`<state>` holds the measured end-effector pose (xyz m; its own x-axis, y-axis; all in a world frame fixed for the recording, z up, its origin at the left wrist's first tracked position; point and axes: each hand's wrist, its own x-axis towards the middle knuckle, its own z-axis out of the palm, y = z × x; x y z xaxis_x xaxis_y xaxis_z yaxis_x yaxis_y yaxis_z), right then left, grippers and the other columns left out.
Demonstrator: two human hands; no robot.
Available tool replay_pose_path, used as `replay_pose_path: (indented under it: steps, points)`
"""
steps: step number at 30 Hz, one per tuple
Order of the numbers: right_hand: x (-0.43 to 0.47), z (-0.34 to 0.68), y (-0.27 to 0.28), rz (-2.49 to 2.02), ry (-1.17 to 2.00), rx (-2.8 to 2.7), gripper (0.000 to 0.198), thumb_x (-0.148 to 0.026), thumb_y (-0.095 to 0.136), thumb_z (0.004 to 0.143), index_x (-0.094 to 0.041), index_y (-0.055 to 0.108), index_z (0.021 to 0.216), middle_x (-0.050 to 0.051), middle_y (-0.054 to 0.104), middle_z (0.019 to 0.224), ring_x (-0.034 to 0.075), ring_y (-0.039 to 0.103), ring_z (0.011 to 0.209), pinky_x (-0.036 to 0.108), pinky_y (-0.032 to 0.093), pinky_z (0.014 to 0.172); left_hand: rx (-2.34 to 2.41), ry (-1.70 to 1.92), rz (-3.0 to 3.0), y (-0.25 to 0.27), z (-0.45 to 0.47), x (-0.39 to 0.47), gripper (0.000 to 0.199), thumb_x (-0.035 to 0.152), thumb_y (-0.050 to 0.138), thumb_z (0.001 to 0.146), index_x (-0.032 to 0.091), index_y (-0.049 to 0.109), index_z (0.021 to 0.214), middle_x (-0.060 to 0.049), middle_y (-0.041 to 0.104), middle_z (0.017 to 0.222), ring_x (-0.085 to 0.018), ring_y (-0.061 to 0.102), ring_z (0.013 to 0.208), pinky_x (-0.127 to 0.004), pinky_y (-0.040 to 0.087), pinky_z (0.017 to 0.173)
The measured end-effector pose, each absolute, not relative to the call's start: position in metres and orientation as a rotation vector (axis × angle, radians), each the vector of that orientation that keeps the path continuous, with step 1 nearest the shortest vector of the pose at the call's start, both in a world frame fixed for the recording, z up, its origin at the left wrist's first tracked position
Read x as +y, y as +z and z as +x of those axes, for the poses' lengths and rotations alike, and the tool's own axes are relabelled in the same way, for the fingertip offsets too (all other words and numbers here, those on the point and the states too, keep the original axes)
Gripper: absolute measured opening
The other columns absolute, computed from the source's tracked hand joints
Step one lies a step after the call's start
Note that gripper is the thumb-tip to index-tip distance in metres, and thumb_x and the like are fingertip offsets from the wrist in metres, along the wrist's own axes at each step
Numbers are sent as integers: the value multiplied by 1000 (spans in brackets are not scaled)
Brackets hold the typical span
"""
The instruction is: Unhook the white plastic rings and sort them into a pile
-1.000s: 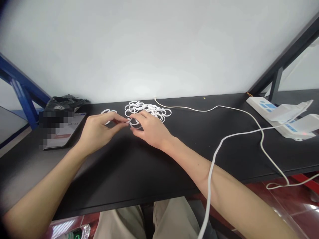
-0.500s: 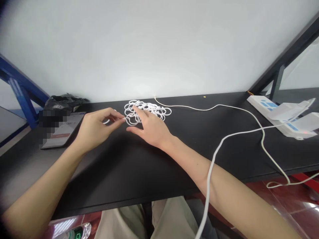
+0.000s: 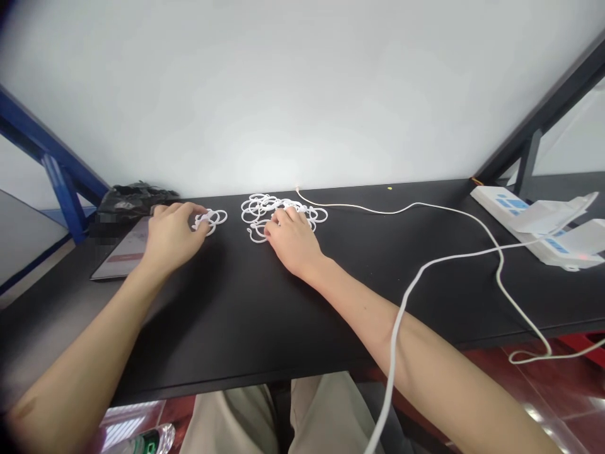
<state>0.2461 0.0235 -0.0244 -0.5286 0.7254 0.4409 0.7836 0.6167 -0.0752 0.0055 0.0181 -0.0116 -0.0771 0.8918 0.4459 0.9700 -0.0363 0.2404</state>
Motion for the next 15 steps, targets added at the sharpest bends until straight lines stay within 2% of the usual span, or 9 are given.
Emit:
replay_pose_path:
  steps: [3, 5, 9, 15]
  points:
    - [19, 247, -19, -1106, -158, -2381, 19, -19, 51, 96, -16, 70, 94, 10, 62, 100, 23, 49, 96, 39, 44, 86, -1854, -973, -2418, -4, 25, 9, 26, 32, 55, 86, 21, 66, 108, -7, 71, 108, -25, 61, 100, -39, 49, 89]
    - [17, 248, -16, -1054, -130, -2374, 20, -19, 50, 96, -17, 70, 96, 10, 61, 99, 23, 49, 94, 38, 45, 84, -1787, -1053, -2579, -2, 34, 4, 28, 33, 56, 87, 22, 64, 112, -5, 71, 109, -21, 63, 94, -34, 50, 83]
    - [15, 248, -15, -1005, -69, -2380, 19, -19, 50, 96, -20, 69, 97, 8, 58, 99, 21, 48, 92, 36, 46, 80, -1770, -1109, -2611, -1, 40, 1, 25, 35, 57, 89, 22, 65, 108, -5, 72, 103, -19, 65, 86, -30, 50, 75]
    - [12, 246, -14, -996, 0, -2374, 16, -20, 53, 95, -21, 68, 97, 7, 57, 102, 20, 49, 93, 34, 46, 78, -1782, -1109, -2616, 4, 38, 0, 22, 36, 62, 86, 22, 68, 102, -3, 73, 97, -17, 65, 80, -27, 50, 72]
